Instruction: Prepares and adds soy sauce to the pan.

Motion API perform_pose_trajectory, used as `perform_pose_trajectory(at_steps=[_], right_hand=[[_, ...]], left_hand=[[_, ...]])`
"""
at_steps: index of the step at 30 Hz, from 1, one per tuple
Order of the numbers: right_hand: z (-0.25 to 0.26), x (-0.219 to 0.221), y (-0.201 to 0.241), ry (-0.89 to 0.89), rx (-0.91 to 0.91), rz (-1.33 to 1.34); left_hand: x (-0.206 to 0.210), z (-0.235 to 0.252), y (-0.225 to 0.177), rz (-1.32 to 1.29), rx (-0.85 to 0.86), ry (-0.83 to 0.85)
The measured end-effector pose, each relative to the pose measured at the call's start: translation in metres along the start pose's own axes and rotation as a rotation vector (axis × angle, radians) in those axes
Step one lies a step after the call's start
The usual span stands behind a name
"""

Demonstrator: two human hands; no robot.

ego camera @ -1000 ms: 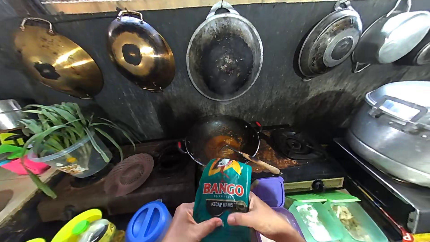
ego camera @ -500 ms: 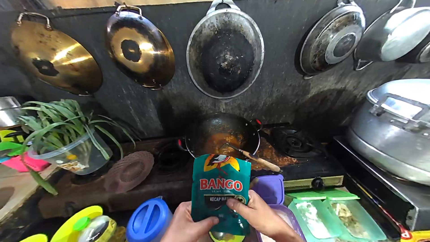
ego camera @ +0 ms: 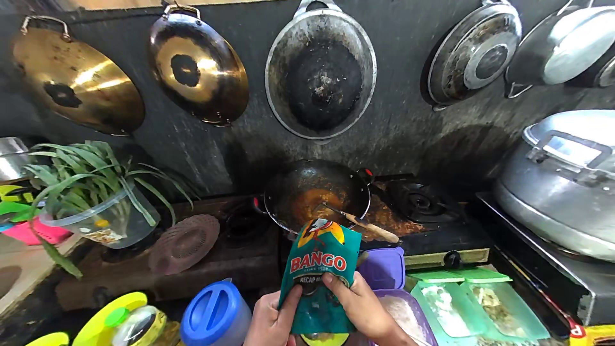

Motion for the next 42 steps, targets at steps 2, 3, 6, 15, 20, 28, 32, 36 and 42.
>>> perform_pose_trajectory(at_steps=[2, 3, 6, 15, 20, 28, 32, 36, 42], right_hand=[[-0.001, -0.003, 0.000, 0.090, 0.046, 0.054], [-0.004, -0.004, 0.002, 0.163, 0.068, 0.071], [-0.011, -0.005, 0.006, 0.336, 0.157, 0.071], [-0.008, -0.010, 0.010, -0.219, -0.132, -0.526], [-0.011, -0.001, 0.018, -0.434, -0.363, -0.706], [-0.002, -0.010, 0.013, -0.264, -0.189, -0.303], [-0.005, -0.010, 0.013, 0.092, -0.018, -0.107], [-0.008, -0.005, 0.012, 0.221, 0.022, -0.058], [-0.012, 0.001, 0.006, 0.071, 0.041, -0.029]], left_hand=[[0.000, -0.002, 0.000, 0.075, 0.029, -0.028], [0.000, -0.003, -0.001, 0.117, 0.047, -0.045], [-0.004, -0.006, -0.006, 0.187, 0.082, -0.082], [0.004, -0.005, -0.006, 0.351, 0.196, -0.187], [0.012, -0.005, -0.004, 0.147, 0.136, -0.170], [0.018, -0.004, -0.008, -0.266, 0.129, -0.039], [0.009, -0.001, -0.002, -0.312, 0.113, -0.001], [0.006, -0.004, 0.000, -0.299, 0.111, 0.053], [0.008, -0.007, -0.005, -0.283, 0.009, -0.010]])
Point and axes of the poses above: each hand's wrist, its own z-axis towards the middle knuckle, its own x-axis out of the palm, y = z × x, the point moved 5 cm from there along z, towards the middle knuckle, and after that the axes turned 6 degrees about y, right-handed, at the moved point
